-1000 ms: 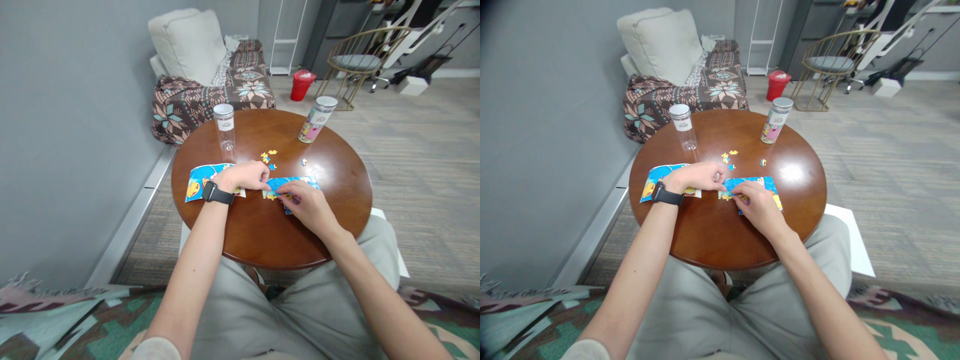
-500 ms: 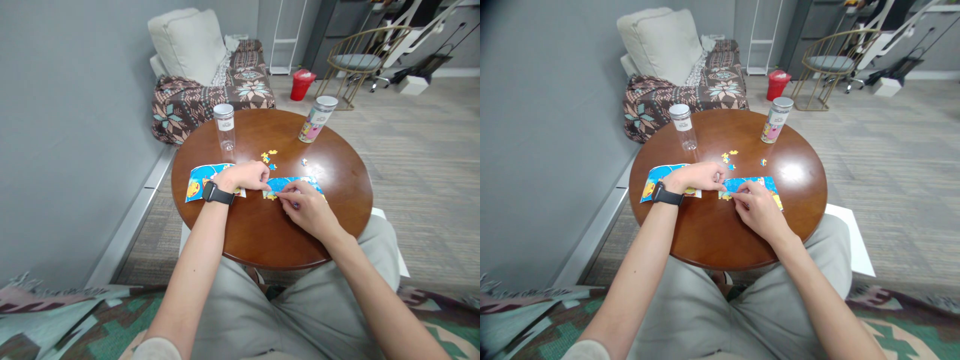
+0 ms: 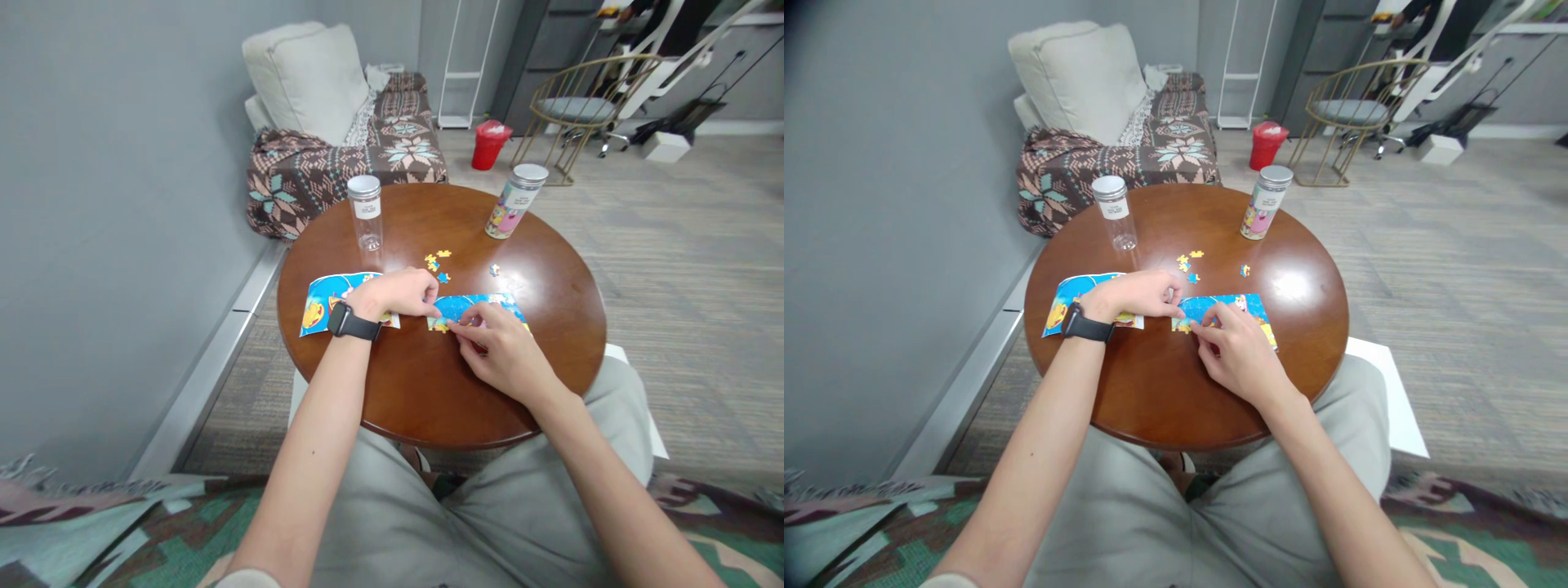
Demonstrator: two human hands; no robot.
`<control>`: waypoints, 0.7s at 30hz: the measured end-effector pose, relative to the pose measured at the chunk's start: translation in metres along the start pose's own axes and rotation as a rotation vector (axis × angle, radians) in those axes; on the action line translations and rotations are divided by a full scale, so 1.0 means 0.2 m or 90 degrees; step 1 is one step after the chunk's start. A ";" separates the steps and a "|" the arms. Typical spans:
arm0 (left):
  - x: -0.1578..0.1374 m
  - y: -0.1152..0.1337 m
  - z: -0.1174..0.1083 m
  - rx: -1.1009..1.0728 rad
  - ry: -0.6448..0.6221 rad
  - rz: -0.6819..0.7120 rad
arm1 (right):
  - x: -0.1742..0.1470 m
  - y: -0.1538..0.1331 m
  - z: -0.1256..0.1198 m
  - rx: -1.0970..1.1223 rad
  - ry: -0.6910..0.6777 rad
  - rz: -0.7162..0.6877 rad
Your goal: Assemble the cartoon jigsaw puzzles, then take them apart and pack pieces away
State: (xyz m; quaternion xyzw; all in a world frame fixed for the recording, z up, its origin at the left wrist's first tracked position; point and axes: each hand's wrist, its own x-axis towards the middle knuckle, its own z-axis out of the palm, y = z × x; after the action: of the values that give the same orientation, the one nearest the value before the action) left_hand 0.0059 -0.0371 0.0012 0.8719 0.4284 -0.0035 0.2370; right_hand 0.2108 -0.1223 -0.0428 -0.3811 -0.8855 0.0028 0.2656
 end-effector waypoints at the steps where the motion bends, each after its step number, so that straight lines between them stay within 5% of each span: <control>1: 0.00 0.00 0.00 -0.001 0.001 0.001 | 0.00 0.00 0.00 0.004 -0.006 -0.001; 15: -0.01 0.00 0.00 -0.004 0.015 -0.012 | 0.00 0.00 0.02 0.046 0.006 0.056; 21: -0.02 0.02 -0.01 0.020 0.116 -0.023 | 0.00 0.01 0.05 0.058 0.016 0.090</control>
State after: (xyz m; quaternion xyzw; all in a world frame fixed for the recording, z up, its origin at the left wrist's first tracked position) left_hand 0.0065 -0.0410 0.0055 0.8643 0.4639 0.0648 0.1834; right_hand 0.2074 -0.1185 -0.0507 -0.4303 -0.8521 0.0568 0.2925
